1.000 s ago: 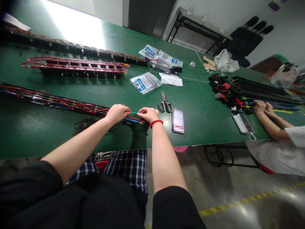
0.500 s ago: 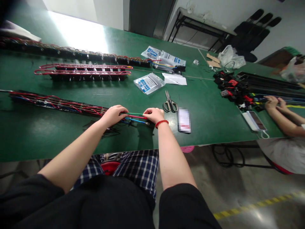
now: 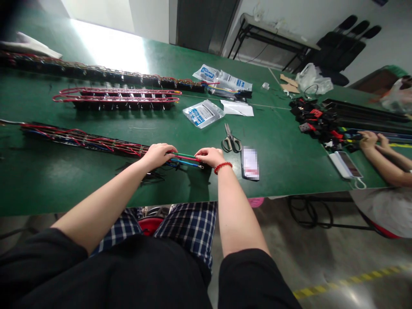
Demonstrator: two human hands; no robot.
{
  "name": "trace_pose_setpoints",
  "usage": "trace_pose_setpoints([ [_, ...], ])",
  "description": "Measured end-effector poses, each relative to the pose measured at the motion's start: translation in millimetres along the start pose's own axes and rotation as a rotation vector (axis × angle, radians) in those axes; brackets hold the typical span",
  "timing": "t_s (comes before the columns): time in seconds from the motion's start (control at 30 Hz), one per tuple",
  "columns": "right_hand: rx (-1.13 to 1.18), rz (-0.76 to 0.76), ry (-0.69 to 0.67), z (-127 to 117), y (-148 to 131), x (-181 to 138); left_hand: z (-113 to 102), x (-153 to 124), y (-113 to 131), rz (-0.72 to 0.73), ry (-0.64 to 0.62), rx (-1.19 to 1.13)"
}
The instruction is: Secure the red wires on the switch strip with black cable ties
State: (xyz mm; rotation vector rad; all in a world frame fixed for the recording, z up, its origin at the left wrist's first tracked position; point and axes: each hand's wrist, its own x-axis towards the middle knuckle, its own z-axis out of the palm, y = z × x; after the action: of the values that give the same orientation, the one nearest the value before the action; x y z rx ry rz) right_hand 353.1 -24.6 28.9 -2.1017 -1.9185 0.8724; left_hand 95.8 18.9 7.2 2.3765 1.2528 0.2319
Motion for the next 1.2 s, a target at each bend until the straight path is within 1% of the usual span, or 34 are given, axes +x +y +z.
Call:
trace_pose_setpoints([
  [0.27, -0.037, 0.072, -0.063, -1.9, -1.1, 6.6, -0.7, 2.4, 2.9, -0.031, -0.037, 0.045],
  [0.33, -0.045, 0.070, -0.073, -1.5, -0.3, 8.1, 2.1, -0.6, 9.1, -0.034, 0.019, 0.083],
  [0.4, -0.058, 0.048, -0.080, -0.5, 2.0, 10.3, 8.5, -4.7, 19.6, -0.040, 0.146, 0.129],
  [0.47, -0.068, 0.023, -0.079, 1.0, 5.5, 13.0, 19.2, -8.8, 33.2, 0.038, 0.253, 0.170],
  [0.53, -0.068, 0.009, -0.073, 2.8, 9.3, 15.8, 33.3, -12.0, 46.7, 0.128, 0.281, 0.180],
  [0.6, -0.063, 0.004, -0.070, 4.5, 12.5, 18.0, 47.9, -13.9, 56.7, 0.147, 0.262, 0.201],
  [0.63, -0.062, 0.002, -0.069, 5.1, 13.6, 18.7, 54.2, -14.4, 59.6, 0.128, 0.249, 0.212],
  [0.73, -0.061, -0.007, -0.065, 6.0, 14.6, 18.8, 65.7, -14.8, 61.4, 0.113, 0.203, 0.239],
  [0.9, -0.063, -0.012, -0.040, 3.9, 9.2, 14.1, 63.3, -13.9, 58.1, 0.110, 0.137, 0.264],
  [1.07, -0.122, 0.018, -0.032, 0.1, 3.0, 10.0, 60.4, -12.4, 60.5, 0.097, 0.074, 0.259],
  [1.2, -0.107, -0.020, -0.073, -2.1, 3.6, 9.4, 55.2, -9.3, 60.5, 0.100, 0.048, 0.189],
])
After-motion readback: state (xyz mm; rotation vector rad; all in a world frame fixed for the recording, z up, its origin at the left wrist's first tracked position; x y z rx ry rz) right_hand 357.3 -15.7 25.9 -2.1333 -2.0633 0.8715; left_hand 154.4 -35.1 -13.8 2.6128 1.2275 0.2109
